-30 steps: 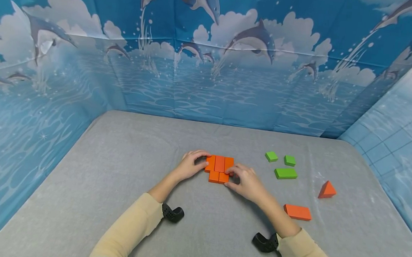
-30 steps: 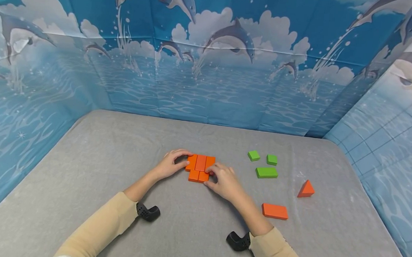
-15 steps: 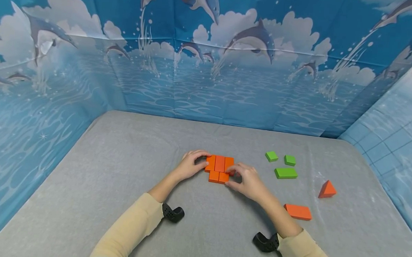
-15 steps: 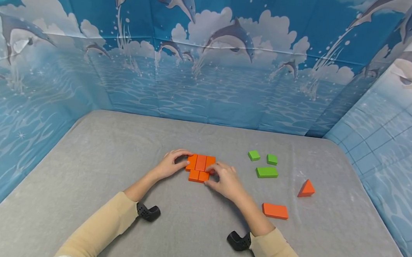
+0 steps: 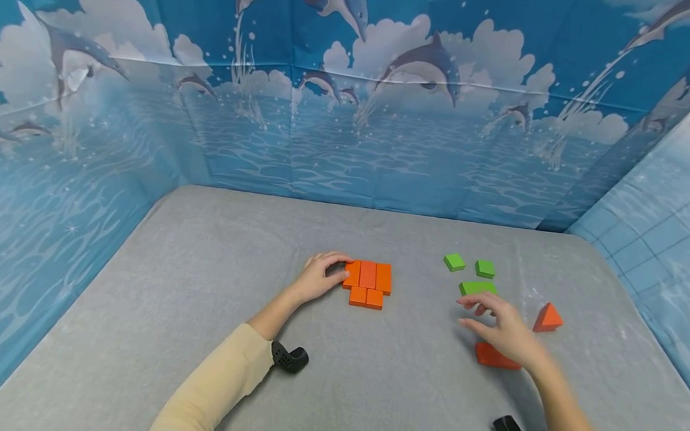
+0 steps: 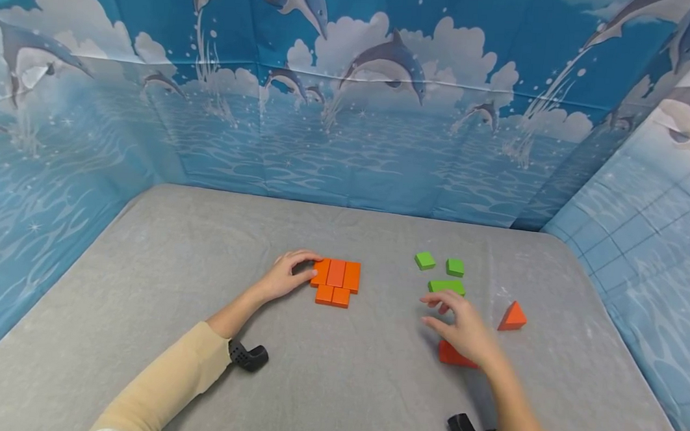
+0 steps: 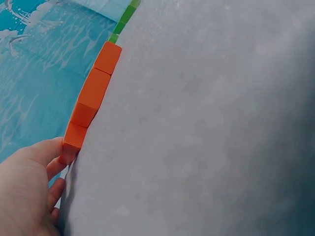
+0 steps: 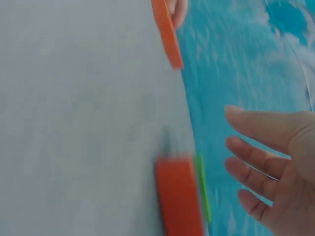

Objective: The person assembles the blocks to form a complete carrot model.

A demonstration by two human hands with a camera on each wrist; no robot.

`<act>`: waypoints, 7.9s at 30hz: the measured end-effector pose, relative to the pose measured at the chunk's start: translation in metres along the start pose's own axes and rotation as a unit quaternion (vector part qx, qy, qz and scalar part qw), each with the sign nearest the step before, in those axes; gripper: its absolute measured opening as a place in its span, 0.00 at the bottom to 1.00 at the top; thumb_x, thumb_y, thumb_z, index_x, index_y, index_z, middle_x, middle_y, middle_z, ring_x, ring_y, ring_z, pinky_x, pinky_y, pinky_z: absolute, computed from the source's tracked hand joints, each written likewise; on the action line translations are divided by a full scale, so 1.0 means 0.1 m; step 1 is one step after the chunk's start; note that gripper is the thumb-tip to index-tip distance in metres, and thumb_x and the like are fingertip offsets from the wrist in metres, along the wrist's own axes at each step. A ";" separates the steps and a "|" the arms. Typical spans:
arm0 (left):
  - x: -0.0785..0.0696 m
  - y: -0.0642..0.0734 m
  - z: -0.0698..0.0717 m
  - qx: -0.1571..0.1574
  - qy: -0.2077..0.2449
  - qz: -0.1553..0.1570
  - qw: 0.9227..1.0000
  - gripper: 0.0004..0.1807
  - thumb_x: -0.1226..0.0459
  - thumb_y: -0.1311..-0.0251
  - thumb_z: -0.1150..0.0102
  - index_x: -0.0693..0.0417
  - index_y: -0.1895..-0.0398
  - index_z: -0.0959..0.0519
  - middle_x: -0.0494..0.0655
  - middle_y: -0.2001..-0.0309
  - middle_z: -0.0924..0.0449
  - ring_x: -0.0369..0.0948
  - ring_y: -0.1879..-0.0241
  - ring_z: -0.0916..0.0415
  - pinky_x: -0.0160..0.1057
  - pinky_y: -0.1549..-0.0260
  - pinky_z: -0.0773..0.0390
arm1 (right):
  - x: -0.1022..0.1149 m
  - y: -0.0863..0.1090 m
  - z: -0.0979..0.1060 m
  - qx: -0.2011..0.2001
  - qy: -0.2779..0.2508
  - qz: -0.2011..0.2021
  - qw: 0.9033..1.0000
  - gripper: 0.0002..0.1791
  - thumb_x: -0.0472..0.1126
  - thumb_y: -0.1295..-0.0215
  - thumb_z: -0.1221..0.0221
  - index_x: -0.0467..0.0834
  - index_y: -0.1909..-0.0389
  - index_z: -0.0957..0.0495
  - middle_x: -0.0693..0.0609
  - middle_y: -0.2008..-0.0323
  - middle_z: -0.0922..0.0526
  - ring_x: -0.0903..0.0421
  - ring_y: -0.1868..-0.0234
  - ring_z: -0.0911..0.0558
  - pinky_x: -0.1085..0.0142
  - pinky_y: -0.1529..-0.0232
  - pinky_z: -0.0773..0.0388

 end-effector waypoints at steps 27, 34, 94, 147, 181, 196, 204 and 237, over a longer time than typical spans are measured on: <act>0.01 0.00 -0.01 0.007 -0.001 0.018 1.000 0.17 0.61 0.39 0.45 0.52 0.47 0.24 0.48 0.44 0.27 0.47 0.41 0.36 0.52 0.41 0.48 | -0.71 0.65 0.16 0.118 -0.074 -0.068 0.988 0.19 0.36 0.52 0.33 0.38 0.56 0.24 0.62 0.61 0.23 0.67 0.64 0.29 0.73 0.66 0.32; 0.02 0.01 -0.02 0.008 0.000 0.017 1.000 0.17 0.61 0.39 0.45 0.52 0.47 0.24 0.48 0.44 0.27 0.47 0.41 0.36 0.52 0.41 0.48 | -0.72 0.66 0.16 0.119 -0.074 -0.057 0.989 0.17 0.36 0.51 0.33 0.40 0.58 0.23 0.62 0.62 0.23 0.66 0.65 0.28 0.72 0.68 0.31; 0.02 -0.01 -0.01 0.001 -0.006 0.022 1.000 0.17 0.61 0.39 0.45 0.52 0.47 0.24 0.48 0.44 0.27 0.47 0.42 0.36 0.52 0.41 0.48 | 0.72 -0.41 -1.00 -0.010 0.028 0.046 0.998 0.17 0.40 0.55 0.30 0.43 0.62 0.21 0.52 0.64 0.22 0.62 0.72 0.28 0.69 0.71 0.29; -0.01 0.01 -0.01 0.006 0.006 0.009 1.000 0.17 0.62 0.39 0.45 0.54 0.47 0.24 0.49 0.45 0.26 0.47 0.42 0.35 0.54 0.41 0.49 | -0.81 0.49 0.77 0.004 0.118 0.006 0.993 0.28 0.27 0.58 0.32 0.41 0.51 0.26 0.44 0.58 0.27 0.76 0.55 0.39 0.72 0.62 0.37; -0.02 0.00 -0.01 0.008 0.007 0.013 1.000 0.17 0.62 0.39 0.45 0.54 0.47 0.25 0.49 0.44 0.27 0.47 0.41 0.36 0.55 0.41 0.49 | -1.37 0.54 0.75 0.016 0.098 -0.094 0.991 0.20 0.33 0.46 0.37 0.33 0.52 0.27 0.37 0.60 0.24 0.78 0.67 0.35 0.72 0.71 0.35; 0.00 0.00 -0.02 0.010 0.004 0.012 1.000 0.17 0.61 0.39 0.45 0.53 0.46 0.25 0.49 0.44 0.27 0.47 0.41 0.36 0.55 0.41 0.50 | -1.01 0.41 0.73 -0.008 0.089 -0.069 0.994 0.19 0.37 0.49 0.33 0.37 0.57 0.25 0.42 0.61 0.26 0.73 0.69 0.34 0.71 0.74 0.31; 0.00 0.00 -0.02 0.009 0.004 0.014 1.000 0.17 0.61 0.39 0.45 0.53 0.46 0.25 0.48 0.44 0.28 0.47 0.41 0.37 0.55 0.40 0.50 | -0.34 0.06 0.46 -0.027 0.074 0.016 0.997 0.20 0.33 0.53 0.32 0.38 0.57 0.26 0.49 0.64 0.27 0.61 0.70 0.32 0.66 0.72 0.30; 0.00 0.00 -0.01 0.005 -0.009 0.016 1.000 0.17 0.60 0.39 0.44 0.51 0.47 0.24 0.47 0.45 0.27 0.46 0.42 0.35 0.53 0.42 0.47 | 0.97 -0.35 -0.99 0.015 0.075 0.065 0.995 0.19 0.51 0.55 0.31 0.49 0.64 0.25 0.57 0.65 0.24 0.60 0.66 0.26 0.62 0.64 0.27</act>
Point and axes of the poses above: each hand's wrist, its own y-axis away from the middle knuckle, its own z-axis out of the back of the hand, x = y × z, the point moved 8 cm from there along -y, towards the middle knuckle
